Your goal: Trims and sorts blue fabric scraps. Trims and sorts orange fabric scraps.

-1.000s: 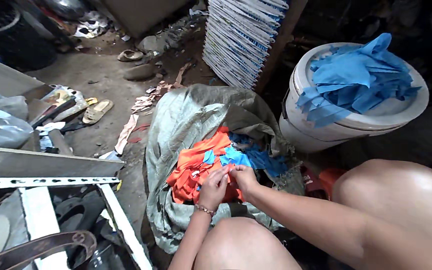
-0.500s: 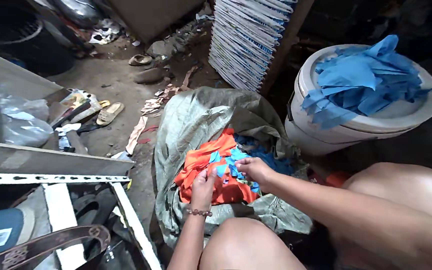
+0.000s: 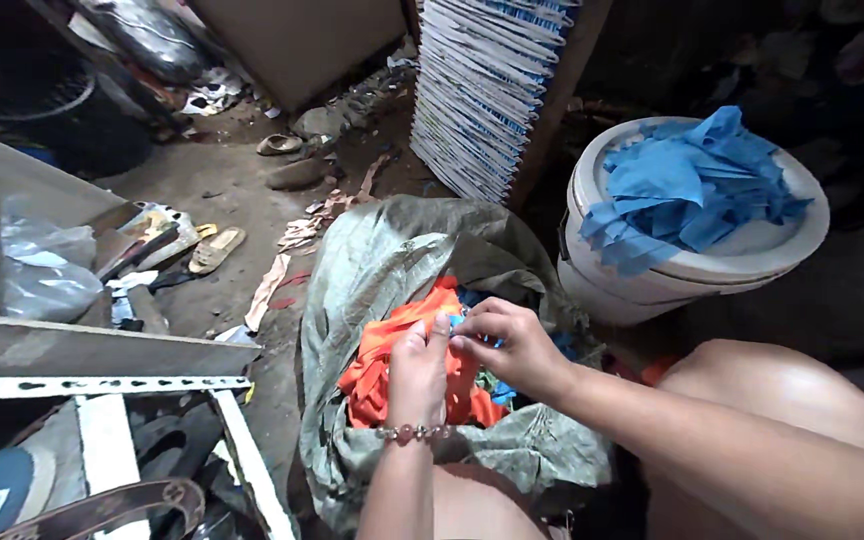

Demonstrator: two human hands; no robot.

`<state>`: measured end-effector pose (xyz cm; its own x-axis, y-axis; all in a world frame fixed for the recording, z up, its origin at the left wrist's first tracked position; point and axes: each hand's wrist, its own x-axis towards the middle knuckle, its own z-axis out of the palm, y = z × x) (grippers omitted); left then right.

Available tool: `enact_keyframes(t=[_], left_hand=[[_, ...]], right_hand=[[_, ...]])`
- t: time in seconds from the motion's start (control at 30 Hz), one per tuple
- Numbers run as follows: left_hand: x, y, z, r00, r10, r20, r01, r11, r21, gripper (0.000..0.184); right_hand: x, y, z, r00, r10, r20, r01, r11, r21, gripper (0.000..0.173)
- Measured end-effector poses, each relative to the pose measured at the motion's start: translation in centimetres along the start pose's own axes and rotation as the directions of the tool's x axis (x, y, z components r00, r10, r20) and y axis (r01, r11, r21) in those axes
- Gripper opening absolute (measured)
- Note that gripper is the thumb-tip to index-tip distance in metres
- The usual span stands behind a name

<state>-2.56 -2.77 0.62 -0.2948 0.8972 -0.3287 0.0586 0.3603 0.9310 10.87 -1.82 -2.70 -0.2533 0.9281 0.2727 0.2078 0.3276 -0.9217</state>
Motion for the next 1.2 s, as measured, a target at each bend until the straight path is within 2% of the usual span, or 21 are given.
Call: enact_keyframes(t=[0.07,0.17,0.27,0.37,0.43,0.47,0.53,0.6,0.67,0.73,0.77,0.87,0.9,0.97,1.1,1.2], left_hand=[[-0.1,-0.3,1.1,0.999,-0.008,-0.045,0.008,1.0,-0.016,0.021],[-0.2,-0.3,1.9,0.996,-0.038,-0.077,0.034,0.998,-0.05,0.022],[0.2,-0.2,1.6,0.994,-0.068,-0.081,0.058,0.991,-0.12,0.022],[0.4,-0.3,1.7,0.996,-0.062,-0.07,0.048,0.982,-0.182,0.022],[0.2,-0.2,2.1,1.0,0.007,-0.024,-0.012,0.977,-0.212,0.022],[0.2,-0.3,2.3,0.999,0.053,0.009,-0.049,0.97,-0.239,0.023],[0.1,-0.5,2.7,0.99,0.129,0.055,-0.11,0.956,-0.271,0.021],[0.2,-0.4,3.0,0.985,0.17,0.04,-0.15,0.944,-0.295,0.018],[0.2,-0.4,3.2,0.982,0.188,0.002,-0.178,0.934,-0.308,0.015],[0.3,-0.6,3.3,0.981,0.193,-0.025,-0.191,0.924,-0.332,0.014],[0.3,-0.7,3.3,0.98,0.194,-0.042,-0.197,0.917,-0.347,0.013],[0.2,-0.5,3.4,0.981,0.179,-0.076,-0.194,0.889,-0.415,0.012],[0.2,-0.5,3.5,0.981,0.174,-0.085,-0.194,0.877,-0.439,0.012],[0.1,-0.4,3.6,0.976,0.188,-0.107,-0.217,0.852,-0.477,0.013],[0.1,-0.4,3.7,0.972,0.205,-0.118,-0.236,0.844,-0.482,0.018],[0.2,-0.5,3.6,0.967,0.226,-0.121,-0.256,0.84,-0.479,0.014]], right_hand=[[0.8,-0.7,-1.4,0.987,0.137,0.085,-0.136,0.991,-0.023,0.019],[1.7,-1.0,-3.0,0.923,0.345,0.167,-0.343,0.938,-0.046,0.023],[1.8,-0.1,-4.1,0.922,0.364,0.129,-0.34,0.924,-0.175,0.024],[2.6,1.7,-6.1,0.869,0.438,0.232,-0.336,0.865,-0.373,0.025],[2.6,2.1,-6.4,0.821,0.484,0.304,-0.434,0.874,-0.22,0.033],[2.4,1.6,-6.2,0.801,0.497,0.335,-0.519,0.855,-0.029,0.034],[2.3,0.4,-5.3,0.749,0.519,0.412,-0.66,0.642,0.39,0.031],[2.1,-0.1,-4.7,0.747,0.531,0.4,-0.651,0.463,0.601,0.025],[2.2,-0.1,-4.4,0.765,0.557,0.323,-0.601,0.438,0.669,0.017],[2.3,-0.6,-4.4,0.783,0.583,0.216,-0.547,0.48,0.686,0.006],[2.3,-0.8,-4.4,0.798,0.575,0.18,-0.519,0.505,0.69,0.011],[2.1,-0.5,-4.5,0.851,0.476,0.22,-0.491,0.577,0.652,0.063],[2.1,-0.5,-4.4,0.85,0.471,0.235,-0.499,0.582,0.642,0.069],[2.1,-0.6,-4.1,0.832,0.513,0.209,-0.514,0.572,0.639,0.06],[1.9,-0.8,-3.9,0.844,0.524,0.113,-0.45,0.577,0.682,0.017],[2.0,-1.0,-4.0,0.849,0.516,0.112,-0.429,0.551,0.716,0.018]])
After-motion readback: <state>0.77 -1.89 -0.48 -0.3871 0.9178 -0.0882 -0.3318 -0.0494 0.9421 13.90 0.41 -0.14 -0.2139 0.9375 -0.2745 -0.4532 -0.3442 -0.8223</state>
